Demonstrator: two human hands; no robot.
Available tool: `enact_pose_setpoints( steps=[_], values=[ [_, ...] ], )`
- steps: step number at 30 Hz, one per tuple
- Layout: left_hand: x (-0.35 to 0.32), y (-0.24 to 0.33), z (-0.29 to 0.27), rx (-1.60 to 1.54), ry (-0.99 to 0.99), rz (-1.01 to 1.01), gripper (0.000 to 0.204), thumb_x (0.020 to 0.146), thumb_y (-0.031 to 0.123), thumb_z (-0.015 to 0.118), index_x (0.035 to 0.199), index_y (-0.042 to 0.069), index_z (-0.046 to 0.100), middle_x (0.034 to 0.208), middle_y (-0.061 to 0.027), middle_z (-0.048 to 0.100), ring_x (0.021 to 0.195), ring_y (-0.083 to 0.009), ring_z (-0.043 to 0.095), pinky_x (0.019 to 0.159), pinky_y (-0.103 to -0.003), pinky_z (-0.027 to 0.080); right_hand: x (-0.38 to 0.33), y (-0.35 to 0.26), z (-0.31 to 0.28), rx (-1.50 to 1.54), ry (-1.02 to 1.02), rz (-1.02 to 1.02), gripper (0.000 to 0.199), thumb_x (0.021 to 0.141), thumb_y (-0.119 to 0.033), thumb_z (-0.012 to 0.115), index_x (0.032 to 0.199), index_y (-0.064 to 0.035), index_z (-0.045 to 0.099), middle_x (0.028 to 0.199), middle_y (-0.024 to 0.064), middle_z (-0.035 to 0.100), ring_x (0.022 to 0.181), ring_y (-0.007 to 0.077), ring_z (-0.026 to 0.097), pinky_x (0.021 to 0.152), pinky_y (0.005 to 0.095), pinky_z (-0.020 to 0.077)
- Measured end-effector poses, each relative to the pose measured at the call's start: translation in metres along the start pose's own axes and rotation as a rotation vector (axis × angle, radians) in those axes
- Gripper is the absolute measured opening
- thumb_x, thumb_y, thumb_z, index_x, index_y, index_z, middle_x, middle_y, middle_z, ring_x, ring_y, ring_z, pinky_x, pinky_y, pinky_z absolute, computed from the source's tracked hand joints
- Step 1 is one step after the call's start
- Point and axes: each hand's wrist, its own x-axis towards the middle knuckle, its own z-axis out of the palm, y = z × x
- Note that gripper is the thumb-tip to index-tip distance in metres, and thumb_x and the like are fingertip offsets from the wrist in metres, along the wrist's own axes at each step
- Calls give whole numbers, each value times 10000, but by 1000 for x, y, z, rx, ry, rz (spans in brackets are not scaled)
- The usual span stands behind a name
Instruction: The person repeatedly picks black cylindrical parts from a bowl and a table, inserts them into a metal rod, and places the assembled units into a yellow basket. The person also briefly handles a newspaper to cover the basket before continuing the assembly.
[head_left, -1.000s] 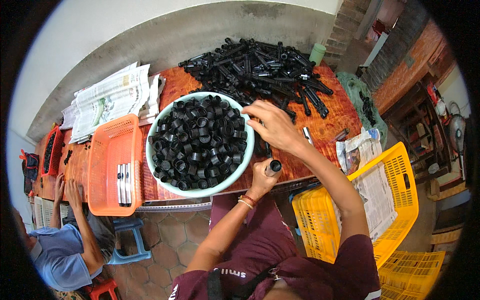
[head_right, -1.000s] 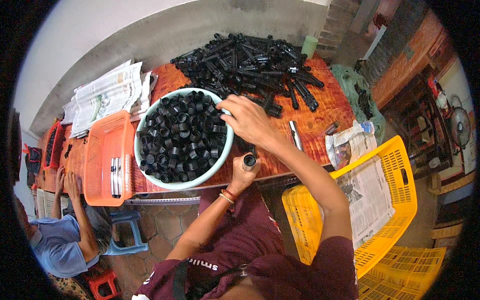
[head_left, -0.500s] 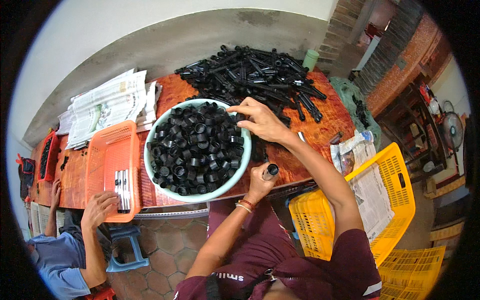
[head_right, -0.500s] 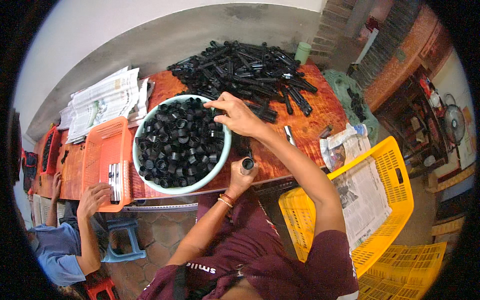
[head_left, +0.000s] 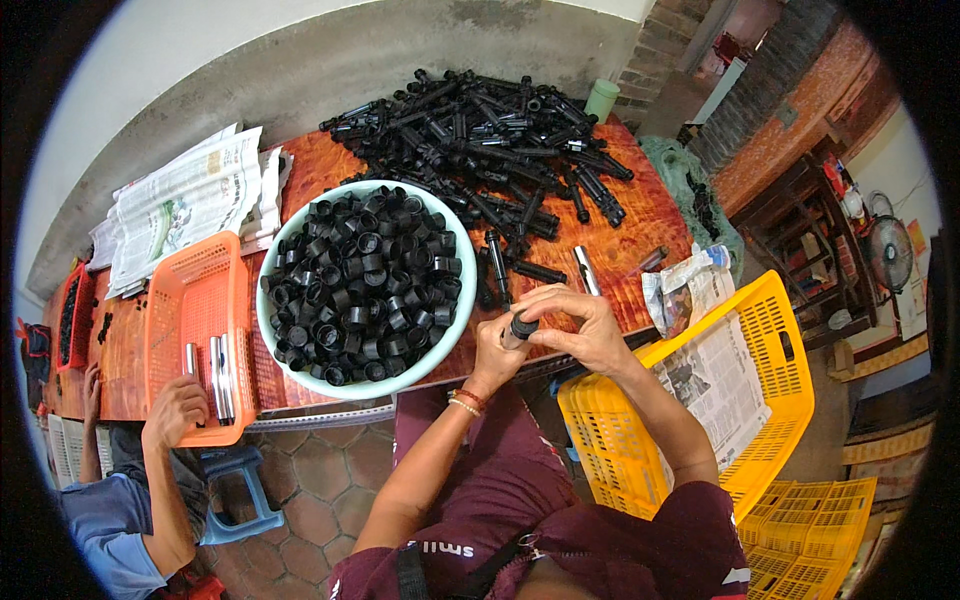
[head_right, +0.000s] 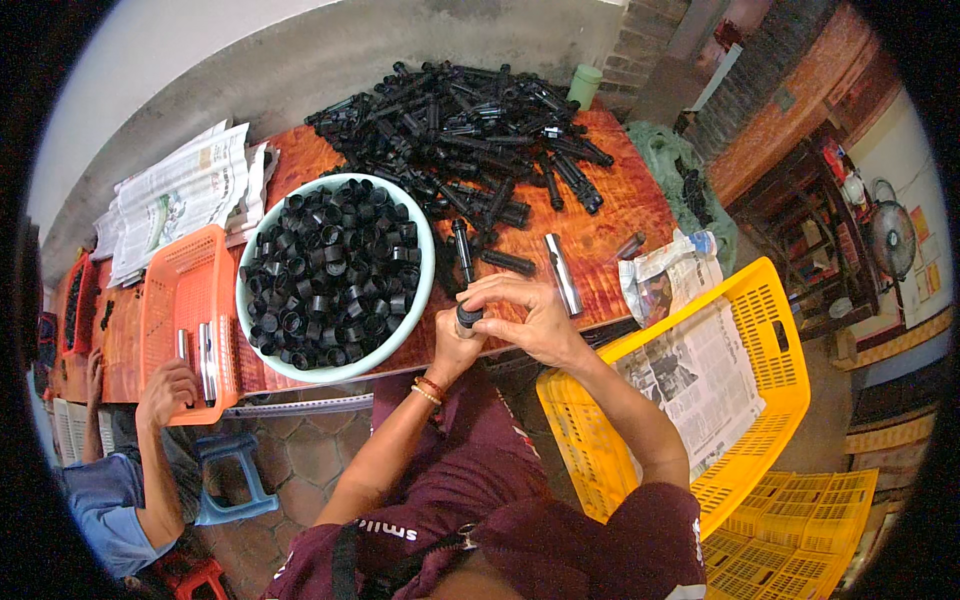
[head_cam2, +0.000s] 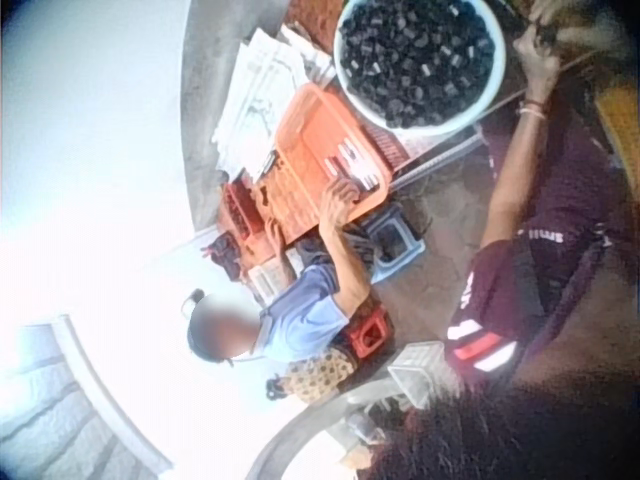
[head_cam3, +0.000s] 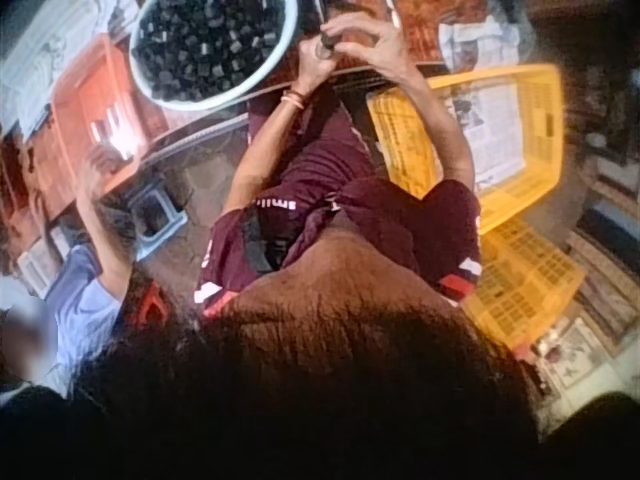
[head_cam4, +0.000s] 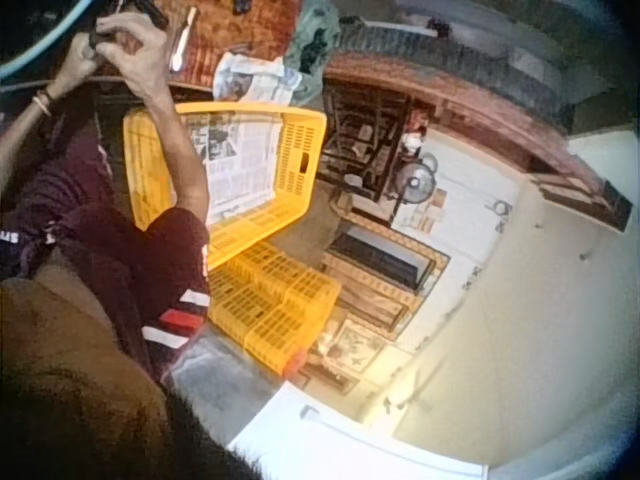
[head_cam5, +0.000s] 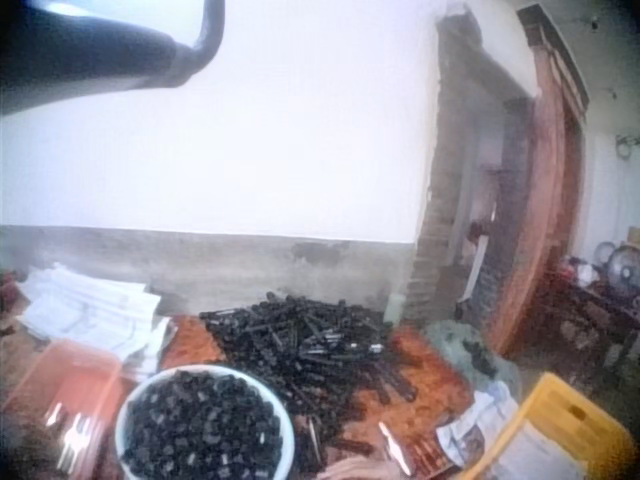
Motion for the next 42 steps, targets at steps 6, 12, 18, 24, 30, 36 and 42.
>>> enact_pose_setpoints(
  steps=[6, 12, 18, 24, 30, 36, 42],
  values=[
    [0, -3, 2, -9, 2, 10, 158, 750, 65, 690, 875, -14, 633, 654, -127, 606, 587, -171, 614, 554, -313, 462, -5, 5, 3, -19, 28, -1, 281, 725, -86, 773, 982, -19, 683, 1092, 120, 674, 1073, 255, 614, 968, 388, 453],
    [-1, -5, 0, 12, -12, -14, 175, 747, 88, 700, 871, -13, 630, 634, -103, 588, 566, -158, 582, 541, -305, 456, 1, -20, -1, -263, 46, -51, 361, 708, -104, 763, 1045, -17, 668, 1010, 119, 636, 976, 260, 608, 874, 370, 473],
    [1, 0, -1, 30, -32, 22, 267, 754, 177, 741, 901, -22, 641, 639, -107, 606, 559, -153, 586, 528, -303, 453, 4, -26, 3, -489, -50, -63, 356, 729, -137, 749, 1058, -19, 678, 926, 109, 594, 890, 270, 555, 797, 380, 463],
    [3, 1, -3, -44, -96, -41, 257, 762, 180, 739, 909, -15, 660, 661, -121, 636, 566, -174, 615, 530, -308, 459, 19, -32, -11, -496, -250, -116, 318, 747, -110, 720, 1051, -24, 681, 928, 108, 590, 918, 278, 549, 812, 372, 462],
    [11, 12, -3, -12, -252, -53, 173, 762, 108, 696, 894, -2, 674, 687, -157, 643, 607, -239, 661, 550, -330, 475, 25, -42, -28, -522, -430, -119, 333, 749, -60, 693, 1077, -23, 647, 919, 125, 598, 902, 318, 591, 791, 403, 480],
    [12, 26, 5, 84, -223, -76, 220, 746, 137, 742, 898, -5, 673, 716, -191, 647, 670, -305, 681, 565, -339, 485, 16, -48, -40, -515, -388, -9, 332, 758, -79, 696, 1078, -16, 634, 872, 141, 585, 842, 346, 593, 733, 418, 485],
    [4, 9, 8, 57, -77, 69, 345, 713, 290, 819, 796, 17, 625, 575, -106, 551, 463, -195, 525, 484, -328, 425, 19, -47, -30, -518, -375, -47, 316, 754, -131, 714, 1042, -20, 646, 793, 130, 535, 761, 343, 559, 680, 415, 456]
  ],
)
